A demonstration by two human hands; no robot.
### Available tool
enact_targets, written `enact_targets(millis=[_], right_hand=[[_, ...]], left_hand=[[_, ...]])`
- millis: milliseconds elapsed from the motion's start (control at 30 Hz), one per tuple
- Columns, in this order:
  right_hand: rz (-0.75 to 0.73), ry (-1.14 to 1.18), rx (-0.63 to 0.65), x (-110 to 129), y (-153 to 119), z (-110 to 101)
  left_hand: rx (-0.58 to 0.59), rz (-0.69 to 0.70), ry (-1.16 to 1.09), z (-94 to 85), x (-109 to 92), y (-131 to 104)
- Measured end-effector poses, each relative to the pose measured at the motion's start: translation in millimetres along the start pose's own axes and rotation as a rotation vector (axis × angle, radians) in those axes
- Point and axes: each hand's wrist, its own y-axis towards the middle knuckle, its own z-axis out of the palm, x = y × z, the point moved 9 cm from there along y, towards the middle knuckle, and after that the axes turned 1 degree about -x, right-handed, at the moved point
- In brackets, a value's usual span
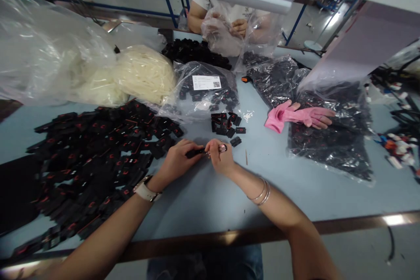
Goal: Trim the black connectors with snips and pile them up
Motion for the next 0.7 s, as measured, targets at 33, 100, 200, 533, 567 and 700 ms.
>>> enact_targets(millis=[33, 100, 200, 533, 567, 700], right_hand=[[0.007, 0.020, -0.021, -0.5, 0.2, -2.3], [0.014, 0.051, -0.055, -1.8, 0.1, -6.7], [-0.003, 0.056, -0.089, -2.3, -0.8, -12.1], [-0.147, 0.048, -0.435, 15.7, 11.8, -51.6], [-0.145, 0.063, -0.468, 16.4, 15.8, -58.4], [-0.125, 0.074, -0.523, 19.6, 34.0, -86.5]], left_hand=[[-0.002, 0.005, 0.019, 0.2, -2.2, 0.1], [0.007, 0.037, 0.089, 1.8, -9.6, -0.2], [0.034, 0.105, 0.254, 3.3, -21.6, -1.1], [-0.306, -0.143, 0.641, -77.2, 14.2, 0.3], [-0.330, -0.191, 0.619, -83.2, 20.6, -1.2], [-0.409, -0.269, 0.545, -94.8, 29.7, -6.3]])
